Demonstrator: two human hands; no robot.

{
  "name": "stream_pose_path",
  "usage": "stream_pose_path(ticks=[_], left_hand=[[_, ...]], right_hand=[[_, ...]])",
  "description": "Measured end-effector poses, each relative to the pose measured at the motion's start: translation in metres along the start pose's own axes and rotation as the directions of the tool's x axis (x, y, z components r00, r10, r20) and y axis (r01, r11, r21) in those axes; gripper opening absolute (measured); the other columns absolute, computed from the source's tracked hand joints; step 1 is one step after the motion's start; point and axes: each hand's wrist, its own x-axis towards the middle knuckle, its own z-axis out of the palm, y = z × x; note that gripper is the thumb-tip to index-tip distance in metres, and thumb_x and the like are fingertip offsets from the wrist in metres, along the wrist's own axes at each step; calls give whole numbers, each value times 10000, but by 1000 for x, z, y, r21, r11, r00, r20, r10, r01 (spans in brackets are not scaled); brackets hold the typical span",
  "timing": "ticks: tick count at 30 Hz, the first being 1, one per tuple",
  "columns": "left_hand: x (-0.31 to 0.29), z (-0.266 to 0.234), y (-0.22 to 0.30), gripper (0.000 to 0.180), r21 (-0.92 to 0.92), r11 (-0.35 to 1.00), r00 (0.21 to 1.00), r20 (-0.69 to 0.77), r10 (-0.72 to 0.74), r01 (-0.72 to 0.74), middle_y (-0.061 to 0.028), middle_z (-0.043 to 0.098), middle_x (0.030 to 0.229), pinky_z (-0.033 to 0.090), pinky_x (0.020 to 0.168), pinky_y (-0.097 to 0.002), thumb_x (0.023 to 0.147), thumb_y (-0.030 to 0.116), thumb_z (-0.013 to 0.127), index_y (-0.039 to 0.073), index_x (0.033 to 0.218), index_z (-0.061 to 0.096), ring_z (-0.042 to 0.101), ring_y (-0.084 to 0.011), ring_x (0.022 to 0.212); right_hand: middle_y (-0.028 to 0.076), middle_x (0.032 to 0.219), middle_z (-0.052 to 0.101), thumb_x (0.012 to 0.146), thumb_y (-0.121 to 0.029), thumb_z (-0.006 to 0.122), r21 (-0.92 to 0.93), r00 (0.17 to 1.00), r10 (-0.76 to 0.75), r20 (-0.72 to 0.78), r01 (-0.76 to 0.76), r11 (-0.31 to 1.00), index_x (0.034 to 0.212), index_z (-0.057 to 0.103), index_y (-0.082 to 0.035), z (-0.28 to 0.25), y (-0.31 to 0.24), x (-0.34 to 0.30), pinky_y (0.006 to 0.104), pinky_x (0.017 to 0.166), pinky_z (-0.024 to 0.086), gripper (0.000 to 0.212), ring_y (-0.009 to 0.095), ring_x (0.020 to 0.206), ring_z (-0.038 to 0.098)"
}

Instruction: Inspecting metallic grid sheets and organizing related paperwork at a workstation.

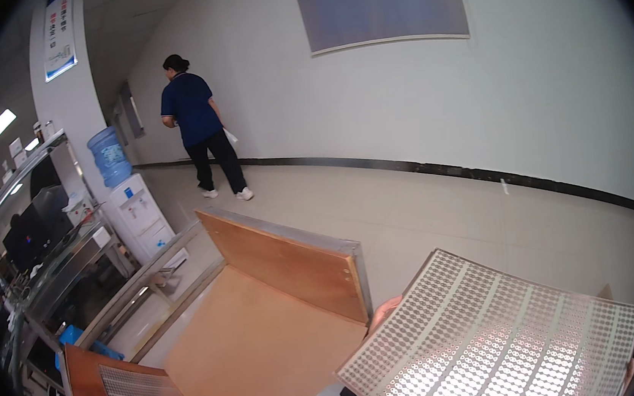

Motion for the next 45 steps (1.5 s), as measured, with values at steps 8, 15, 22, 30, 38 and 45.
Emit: stream_pose_path(ticks=[8, 15, 22, 30, 38, 45], left_hand=[[-25, -18, -2, 245, -211, 967, 981, 158, -110, 142, -89, 560, 1184, 449, 925, -310, 972, 191, 454, 38, 1151, 521, 546, -144, 1042], [-41, -9, -25, 283, -401, 856, 915, 360, -181, 327, -87, 546, 1208, 430, 950, -308, 979, 210, 438, 34, 1191, 502, 533, -138, 1060], [-46, 42, -56, 403, -277, 815, 854, 281, -438, 509, -86, 480, 1305, 369, 1030, -348, 979, 245, 439, 41, 1323, 385, 469, -178, 1188], [-57, 79, -53, 484, -200, 668, 697, 174, -696, 717, -89, 456, 1308, 402, 1001, -341, 948, 203, 517, 28, 1357, 324, 454, -175, 1198], [-35, 64, -37, 566, 35, 784, 765, 200, -613, 619, -78, 457, 1284, 412, 947, -310, 922, 214, 572, 6, 1369, 295, 466, -148, 1140], [-26, 75, -24, 411, 430, 791, 771, 276, -574, 435, -23, 534, 1029, 437, 748, -238, 940, 270, 550, -3, 1239, 478, 484, -79, 847]], right_hand=[[80, 1196, 512, 908, -265, 554, 117, 979, 167, 119, -180, 977, 1235, 450, 5, 48, 17, -32, 340, 960, 371, 436, 185, 1082, 481], [93, 1254, 492, 891, -262, 577, 180, 950, 259, 175, -290, 940, 1285, 408, 7, 65, 2, -72, 366, 1000, 353, 506, 209, 1144, 460], [105, 1312, 472, 873, -258, 599, 218, 890, 380, 252, -435, 874, 1335, 367, 10, 81, 5, -93, 393, 1040, 335, 582, 233, 1206, 440], [137, 1256, 521, 893, -246, 543, 519, 676, -180, 715, -341, 784, 1321, 406, -5, 10, 76, -54, 392, 994, 395, 509, 237, 1128, 510], [136, 1273, 506, 900, -276, 529, 582, 762, 39, 646, -526, 620, 1375, 354, -37, -3, 49, -48, 418, 966, 419, 560, 251, 1102, 527], [154, 1331, 451, 879, -323, 574, -195, 835, 494, 244, -456, 868, 1371, 336, -20, 56, -36, -75, 447, 978, 395, 625, 303, 1182, 468]])
